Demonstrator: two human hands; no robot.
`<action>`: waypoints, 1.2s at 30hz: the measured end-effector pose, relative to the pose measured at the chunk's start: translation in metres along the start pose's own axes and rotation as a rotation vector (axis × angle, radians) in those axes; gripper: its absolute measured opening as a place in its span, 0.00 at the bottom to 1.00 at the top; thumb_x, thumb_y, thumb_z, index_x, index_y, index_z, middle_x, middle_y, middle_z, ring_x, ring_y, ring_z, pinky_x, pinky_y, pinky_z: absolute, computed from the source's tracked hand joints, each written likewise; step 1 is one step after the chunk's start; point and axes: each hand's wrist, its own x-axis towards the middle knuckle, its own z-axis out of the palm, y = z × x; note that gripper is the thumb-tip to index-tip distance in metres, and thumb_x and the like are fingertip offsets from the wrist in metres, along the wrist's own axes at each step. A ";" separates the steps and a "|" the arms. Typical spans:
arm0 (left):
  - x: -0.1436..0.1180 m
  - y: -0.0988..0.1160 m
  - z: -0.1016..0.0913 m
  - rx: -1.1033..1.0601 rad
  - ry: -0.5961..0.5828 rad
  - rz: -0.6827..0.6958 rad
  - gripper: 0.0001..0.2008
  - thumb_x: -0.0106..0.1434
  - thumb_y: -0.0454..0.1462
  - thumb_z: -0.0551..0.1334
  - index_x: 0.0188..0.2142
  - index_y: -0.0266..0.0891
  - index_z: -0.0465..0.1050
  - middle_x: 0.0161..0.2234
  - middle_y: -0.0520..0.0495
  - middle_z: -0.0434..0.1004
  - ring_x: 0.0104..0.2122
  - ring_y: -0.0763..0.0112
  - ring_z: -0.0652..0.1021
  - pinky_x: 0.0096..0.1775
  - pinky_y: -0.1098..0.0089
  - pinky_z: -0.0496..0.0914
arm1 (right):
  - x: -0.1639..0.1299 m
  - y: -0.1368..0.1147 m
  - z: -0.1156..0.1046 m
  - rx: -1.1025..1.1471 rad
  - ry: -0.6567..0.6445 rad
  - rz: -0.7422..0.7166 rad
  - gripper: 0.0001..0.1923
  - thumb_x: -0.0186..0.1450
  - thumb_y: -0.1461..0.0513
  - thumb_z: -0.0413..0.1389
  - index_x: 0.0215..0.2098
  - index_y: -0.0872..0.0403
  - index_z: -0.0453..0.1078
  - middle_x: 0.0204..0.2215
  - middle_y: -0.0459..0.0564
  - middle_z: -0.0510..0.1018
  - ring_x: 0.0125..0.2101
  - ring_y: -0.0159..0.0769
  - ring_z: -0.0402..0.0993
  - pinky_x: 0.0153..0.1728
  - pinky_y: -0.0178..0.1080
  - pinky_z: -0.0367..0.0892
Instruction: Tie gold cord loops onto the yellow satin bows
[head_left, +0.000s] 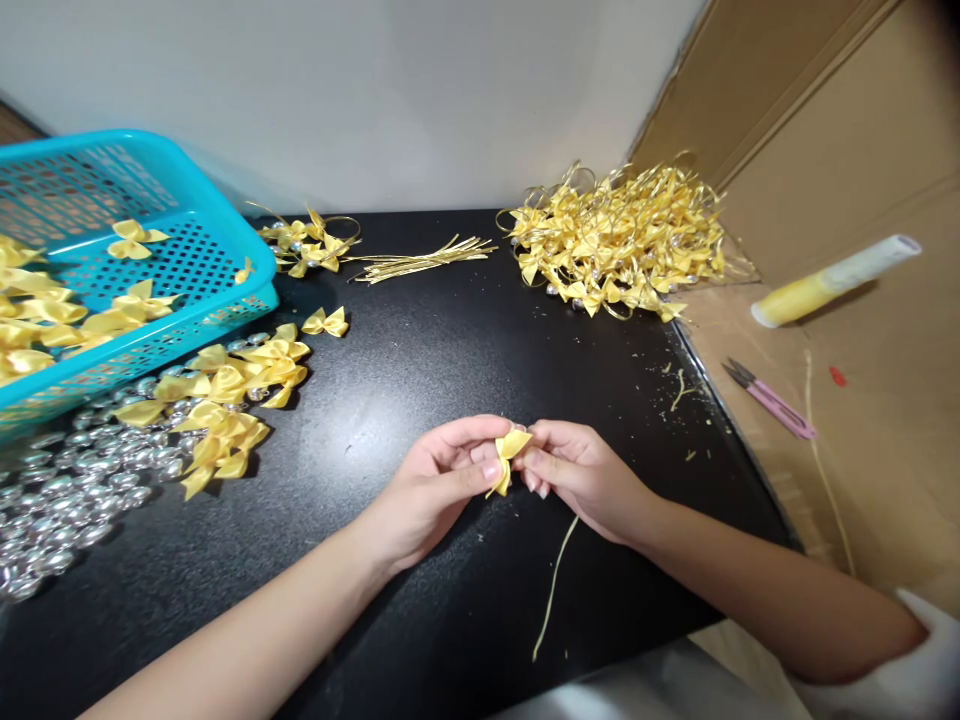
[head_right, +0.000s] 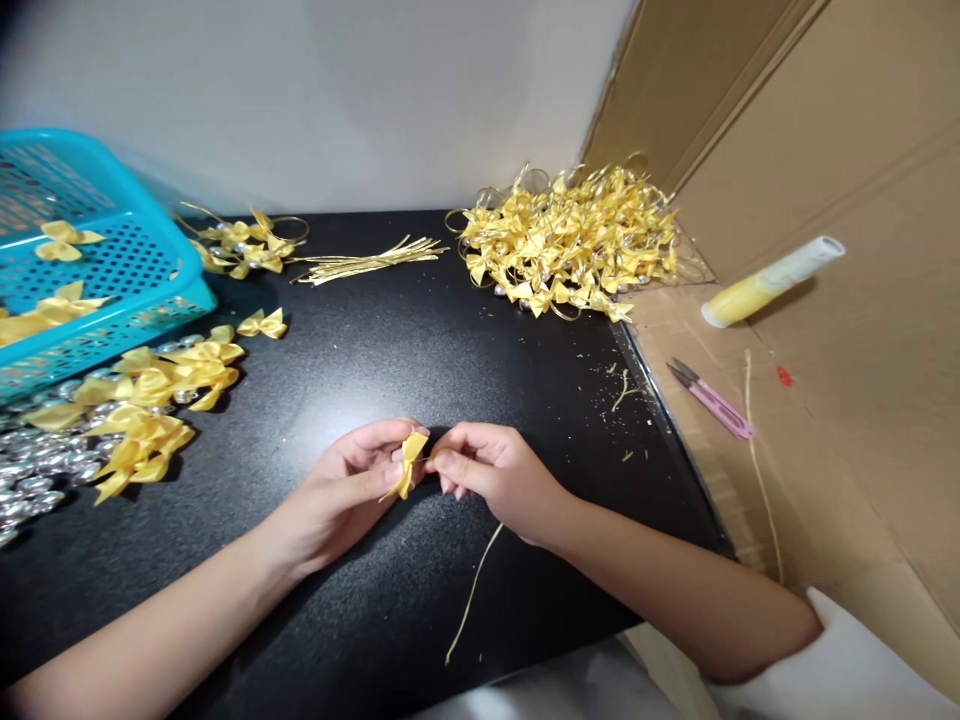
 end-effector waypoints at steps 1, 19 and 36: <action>0.000 0.000 0.000 -0.002 -0.002 -0.001 0.13 0.49 0.34 0.76 0.35 0.43 0.83 0.30 0.52 0.82 0.29 0.77 0.76 0.37 0.75 0.69 | 0.000 0.000 0.000 0.002 0.000 -0.003 0.11 0.61 0.56 0.62 0.27 0.55 0.70 0.21 0.41 0.70 0.22 0.25 0.63 0.26 0.32 0.59; 0.001 0.000 0.000 -0.007 -0.019 0.007 0.13 0.49 0.33 0.76 0.36 0.44 0.83 0.31 0.53 0.83 0.29 0.79 0.78 0.37 0.77 0.70 | 0.000 0.002 0.000 0.005 0.012 -0.017 0.12 0.61 0.55 0.63 0.27 0.55 0.71 0.21 0.42 0.71 0.22 0.25 0.63 0.26 0.33 0.59; 0.001 0.000 0.001 -0.002 -0.008 0.005 0.12 0.49 0.33 0.76 0.35 0.44 0.84 0.31 0.53 0.83 0.29 0.79 0.77 0.36 0.77 0.70 | 0.000 0.002 0.000 -0.012 0.018 -0.016 0.11 0.61 0.56 0.62 0.27 0.55 0.70 0.21 0.41 0.70 0.22 0.25 0.63 0.26 0.33 0.59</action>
